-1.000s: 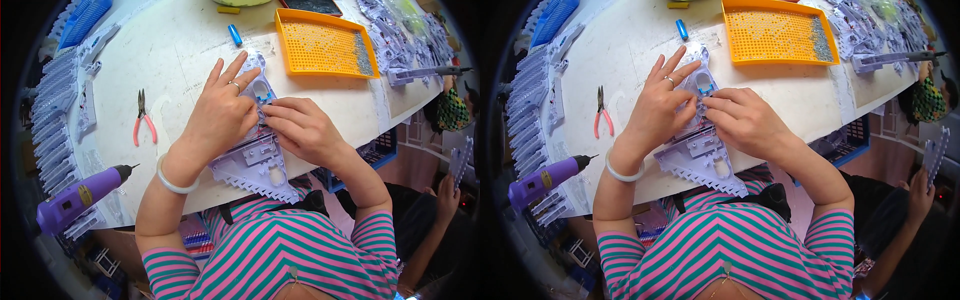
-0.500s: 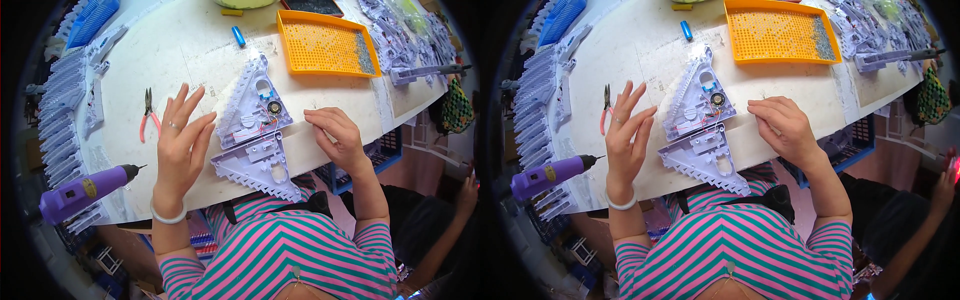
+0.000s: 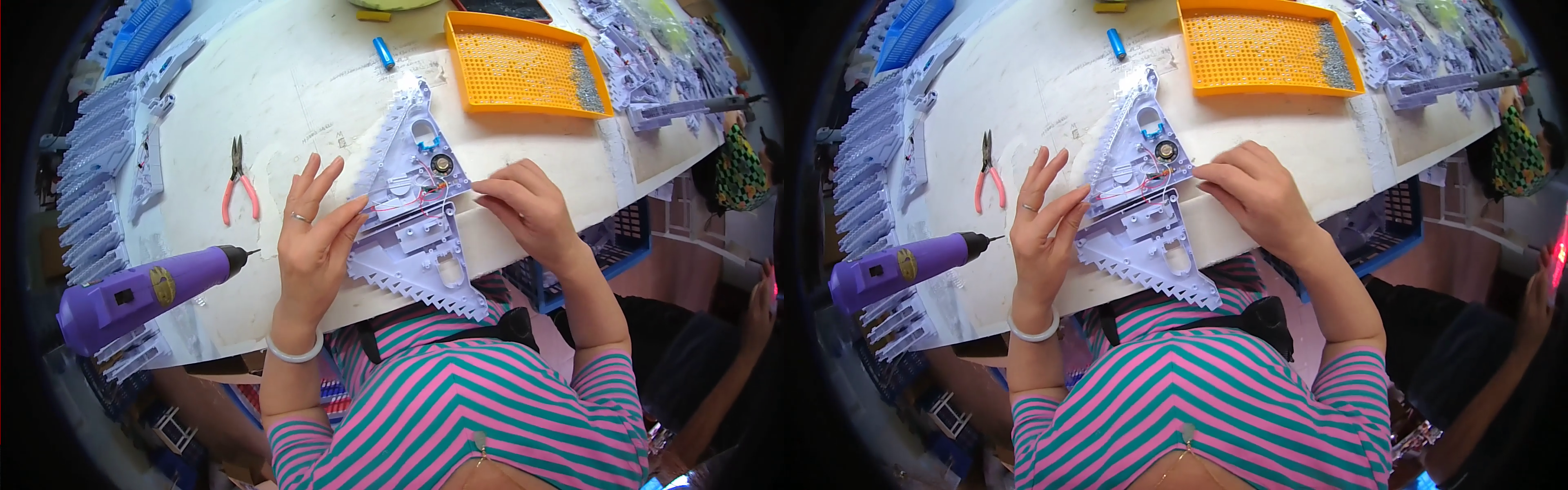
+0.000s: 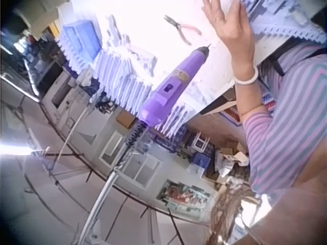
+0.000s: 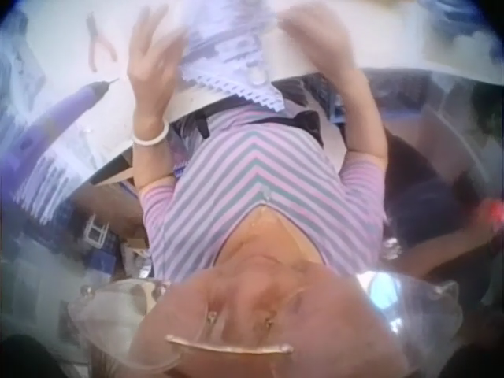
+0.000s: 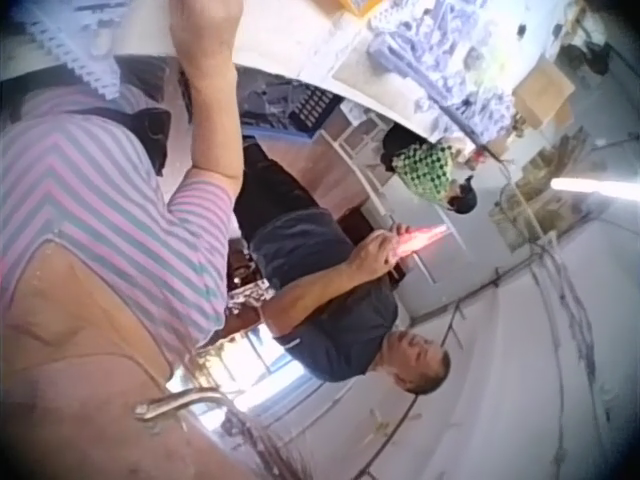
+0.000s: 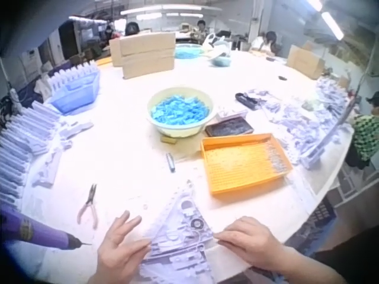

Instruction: The person assembles a plastic toy gun by fitting internal circuits, toy gun shells, and batteries into plastic components, then seals the assembly with a hot glue gun.

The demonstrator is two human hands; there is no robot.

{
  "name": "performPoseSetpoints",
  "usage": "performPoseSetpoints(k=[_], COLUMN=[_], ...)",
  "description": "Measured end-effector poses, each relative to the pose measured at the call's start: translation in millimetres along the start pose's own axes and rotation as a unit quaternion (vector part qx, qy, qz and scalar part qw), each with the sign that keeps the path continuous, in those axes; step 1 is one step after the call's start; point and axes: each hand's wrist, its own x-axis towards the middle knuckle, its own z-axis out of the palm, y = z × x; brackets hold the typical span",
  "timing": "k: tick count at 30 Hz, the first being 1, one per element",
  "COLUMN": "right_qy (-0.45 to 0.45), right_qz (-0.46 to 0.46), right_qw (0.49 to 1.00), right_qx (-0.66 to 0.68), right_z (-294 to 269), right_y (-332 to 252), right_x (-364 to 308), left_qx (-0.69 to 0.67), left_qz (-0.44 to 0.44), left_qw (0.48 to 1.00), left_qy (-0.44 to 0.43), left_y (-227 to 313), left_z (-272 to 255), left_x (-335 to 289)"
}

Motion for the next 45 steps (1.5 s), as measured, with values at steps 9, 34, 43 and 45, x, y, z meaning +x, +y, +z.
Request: performPoseSetpoints(k=[9, 34, 43, 45], right_qy=[-0.055, -0.084, -0.073, -0.066], right_qz=[-0.033, 0.035, 0.028, 0.02], right_qw=[0.997, 0.995, 0.997, 0.998], right_qx=[-0.046, -0.036, -0.021, -0.014], right_z=[10.7, 27.5, 27.4, 25.1], right_y=[-8.4, -14.3, -19.6, -21.8], right_x=[35.3, 46.8, 48.1, 47.4], left_qx=[-0.025, -0.039, 0.0, -0.016], left_qz=[0.011, 0.039, 0.063, 0.077], left_qw=[1.0, 0.998, 0.997, 0.996], left_qy=[0.009, -0.044, -0.037, -0.034], left_y=[-0.6, 3.2, 4.7, 4.5], left_z=[16.2, 28.5, 25.4, 25.2], left_x=[9.3, 31.8, 29.0, 30.0])
